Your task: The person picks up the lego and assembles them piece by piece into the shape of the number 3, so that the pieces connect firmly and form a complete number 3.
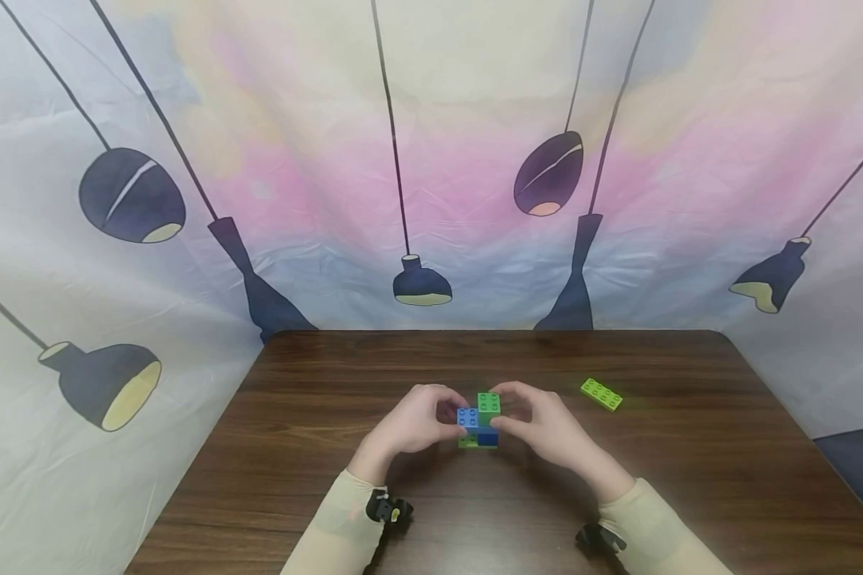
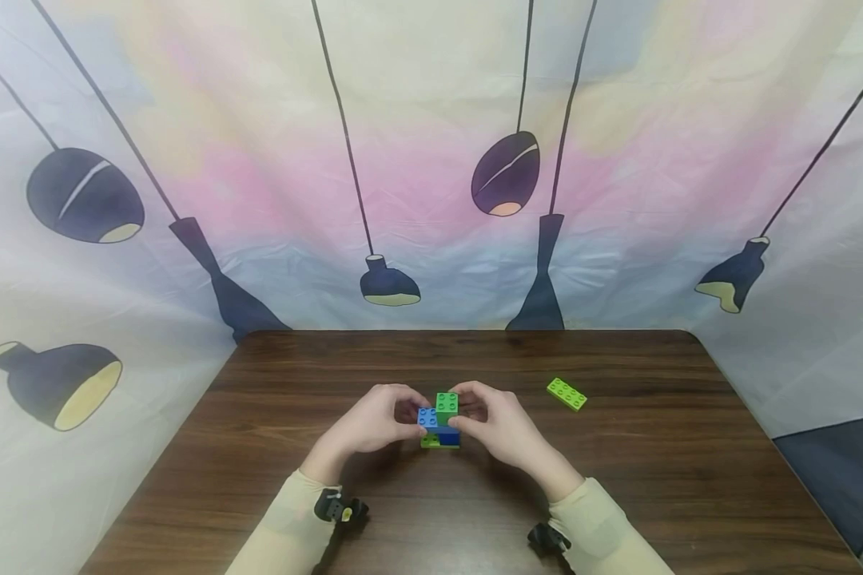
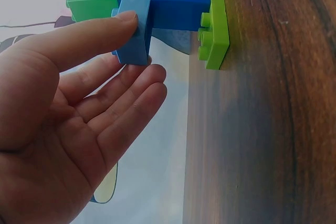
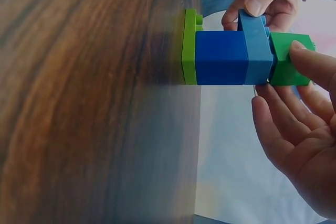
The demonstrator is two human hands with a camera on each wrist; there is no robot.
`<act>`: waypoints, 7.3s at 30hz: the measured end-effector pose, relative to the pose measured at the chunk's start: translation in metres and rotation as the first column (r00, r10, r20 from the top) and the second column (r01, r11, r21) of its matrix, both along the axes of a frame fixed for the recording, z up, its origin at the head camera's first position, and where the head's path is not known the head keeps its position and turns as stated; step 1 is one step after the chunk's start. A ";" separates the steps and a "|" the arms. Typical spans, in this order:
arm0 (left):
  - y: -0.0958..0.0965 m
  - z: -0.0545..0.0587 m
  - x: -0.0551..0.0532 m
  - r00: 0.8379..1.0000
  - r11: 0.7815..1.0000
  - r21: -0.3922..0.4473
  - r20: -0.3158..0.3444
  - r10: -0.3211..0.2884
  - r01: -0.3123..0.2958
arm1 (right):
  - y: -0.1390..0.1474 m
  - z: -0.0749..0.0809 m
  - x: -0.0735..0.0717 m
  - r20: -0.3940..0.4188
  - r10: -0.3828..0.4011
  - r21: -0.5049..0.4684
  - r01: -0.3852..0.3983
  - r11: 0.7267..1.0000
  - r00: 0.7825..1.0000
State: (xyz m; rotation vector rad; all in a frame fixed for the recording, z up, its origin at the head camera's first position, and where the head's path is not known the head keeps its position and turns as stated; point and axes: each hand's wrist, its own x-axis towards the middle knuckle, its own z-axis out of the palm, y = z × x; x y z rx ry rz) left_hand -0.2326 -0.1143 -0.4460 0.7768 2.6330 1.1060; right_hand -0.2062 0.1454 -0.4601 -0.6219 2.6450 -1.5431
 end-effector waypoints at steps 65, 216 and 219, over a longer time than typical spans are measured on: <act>-0.003 -0.007 0.002 0.998 0.996 0.086 0.059 0.030 -0.035 | 0.008 0.005 -0.001 0.029 -0.015 -0.019 0.016 1.000 0.999; 0.001 -0.010 0.001 0.999 0.999 0.052 0.037 0.008 -0.010 | -0.007 0.015 0.009 -0.008 -0.139 0.071 0.140 0.988 0.990; 0.001 -0.010 0.002 0.999 0.999 0.050 0.035 0.008 -0.010 | -0.007 0.014 0.009 -0.005 -0.142 0.073 0.142 0.987 0.990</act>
